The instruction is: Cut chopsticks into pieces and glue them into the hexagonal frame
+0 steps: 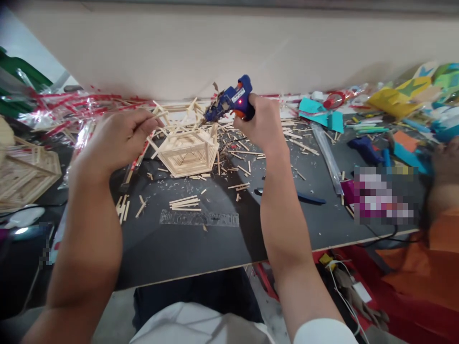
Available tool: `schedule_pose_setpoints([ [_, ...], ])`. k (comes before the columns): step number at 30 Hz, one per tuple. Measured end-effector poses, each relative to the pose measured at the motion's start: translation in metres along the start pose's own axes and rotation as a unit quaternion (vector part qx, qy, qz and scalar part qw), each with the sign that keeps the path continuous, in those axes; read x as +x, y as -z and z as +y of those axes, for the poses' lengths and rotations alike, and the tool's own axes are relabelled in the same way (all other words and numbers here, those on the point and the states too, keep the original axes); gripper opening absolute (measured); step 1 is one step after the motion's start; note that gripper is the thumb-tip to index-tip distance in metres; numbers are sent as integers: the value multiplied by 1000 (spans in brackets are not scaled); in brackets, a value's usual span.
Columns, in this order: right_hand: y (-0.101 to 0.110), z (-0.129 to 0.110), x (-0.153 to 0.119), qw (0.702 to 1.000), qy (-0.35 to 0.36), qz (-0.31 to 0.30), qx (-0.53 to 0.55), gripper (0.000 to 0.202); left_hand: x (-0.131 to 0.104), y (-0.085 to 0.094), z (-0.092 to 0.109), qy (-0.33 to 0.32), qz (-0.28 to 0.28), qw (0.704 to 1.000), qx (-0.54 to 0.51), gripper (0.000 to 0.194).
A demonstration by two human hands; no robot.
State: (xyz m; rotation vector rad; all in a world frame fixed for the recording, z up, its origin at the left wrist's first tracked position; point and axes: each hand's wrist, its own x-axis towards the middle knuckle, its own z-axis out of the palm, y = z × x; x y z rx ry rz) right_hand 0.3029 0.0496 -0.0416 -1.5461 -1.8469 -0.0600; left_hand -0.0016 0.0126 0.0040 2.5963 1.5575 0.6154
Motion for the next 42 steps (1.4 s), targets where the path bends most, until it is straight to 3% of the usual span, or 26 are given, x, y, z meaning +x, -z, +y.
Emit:
schedule_pose_setpoints([
  [20,4,-9,-2,999,7,-35,1,18,-3,2,6,24,-28,999,-12,34],
  [42,11,0,-2,999,5,-46,3,21,-2,1,7,31,-47,998,-28,35],
])
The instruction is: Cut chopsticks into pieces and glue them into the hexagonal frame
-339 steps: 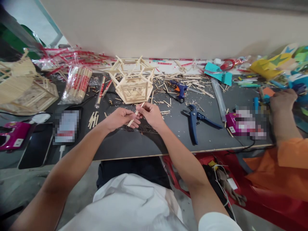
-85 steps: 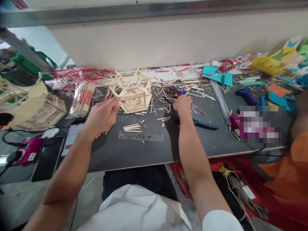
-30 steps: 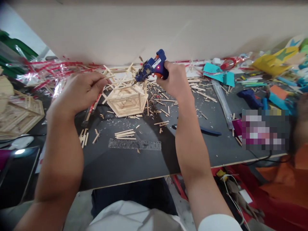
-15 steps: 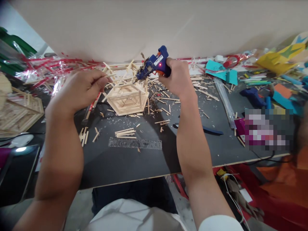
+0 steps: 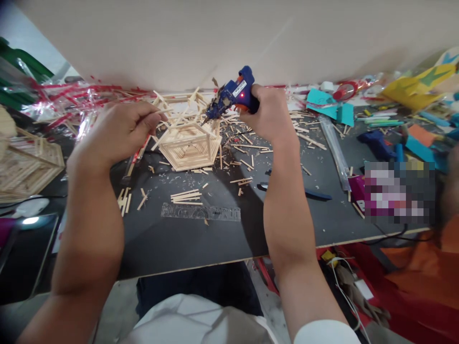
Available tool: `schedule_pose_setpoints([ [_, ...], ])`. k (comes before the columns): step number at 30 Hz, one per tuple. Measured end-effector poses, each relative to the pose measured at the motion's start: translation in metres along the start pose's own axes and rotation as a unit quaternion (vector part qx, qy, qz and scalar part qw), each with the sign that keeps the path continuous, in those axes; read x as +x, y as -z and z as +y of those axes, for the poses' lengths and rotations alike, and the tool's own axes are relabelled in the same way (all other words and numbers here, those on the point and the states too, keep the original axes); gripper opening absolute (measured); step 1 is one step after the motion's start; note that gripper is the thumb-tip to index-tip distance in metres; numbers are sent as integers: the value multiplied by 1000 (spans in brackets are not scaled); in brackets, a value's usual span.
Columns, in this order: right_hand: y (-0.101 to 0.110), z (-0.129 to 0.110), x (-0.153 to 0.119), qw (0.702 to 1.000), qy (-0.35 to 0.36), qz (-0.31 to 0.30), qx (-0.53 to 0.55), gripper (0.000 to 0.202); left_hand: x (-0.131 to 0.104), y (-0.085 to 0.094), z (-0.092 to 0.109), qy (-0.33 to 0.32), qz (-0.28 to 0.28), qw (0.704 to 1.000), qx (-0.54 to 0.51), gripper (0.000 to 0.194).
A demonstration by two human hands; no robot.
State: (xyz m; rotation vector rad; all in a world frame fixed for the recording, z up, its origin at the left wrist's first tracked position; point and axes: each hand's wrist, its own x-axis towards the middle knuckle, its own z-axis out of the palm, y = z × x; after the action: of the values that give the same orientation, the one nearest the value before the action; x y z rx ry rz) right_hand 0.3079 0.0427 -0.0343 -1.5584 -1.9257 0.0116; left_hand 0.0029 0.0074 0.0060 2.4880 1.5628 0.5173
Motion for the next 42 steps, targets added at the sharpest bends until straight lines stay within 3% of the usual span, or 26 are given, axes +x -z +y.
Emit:
schedule_pose_setpoints([
  [9,5,-1,-2,1000,5,10,-11,30,2,-2,-4,-32,38,999,-10,34],
  [23,18,-2,-5,999,-15,-33,14,35,0,-3,1,-23,41,999,-15,32],
  [42,29,2,-9,999,-20,-45,13,30,4,-8,6,-53,40,998,8,37],
])
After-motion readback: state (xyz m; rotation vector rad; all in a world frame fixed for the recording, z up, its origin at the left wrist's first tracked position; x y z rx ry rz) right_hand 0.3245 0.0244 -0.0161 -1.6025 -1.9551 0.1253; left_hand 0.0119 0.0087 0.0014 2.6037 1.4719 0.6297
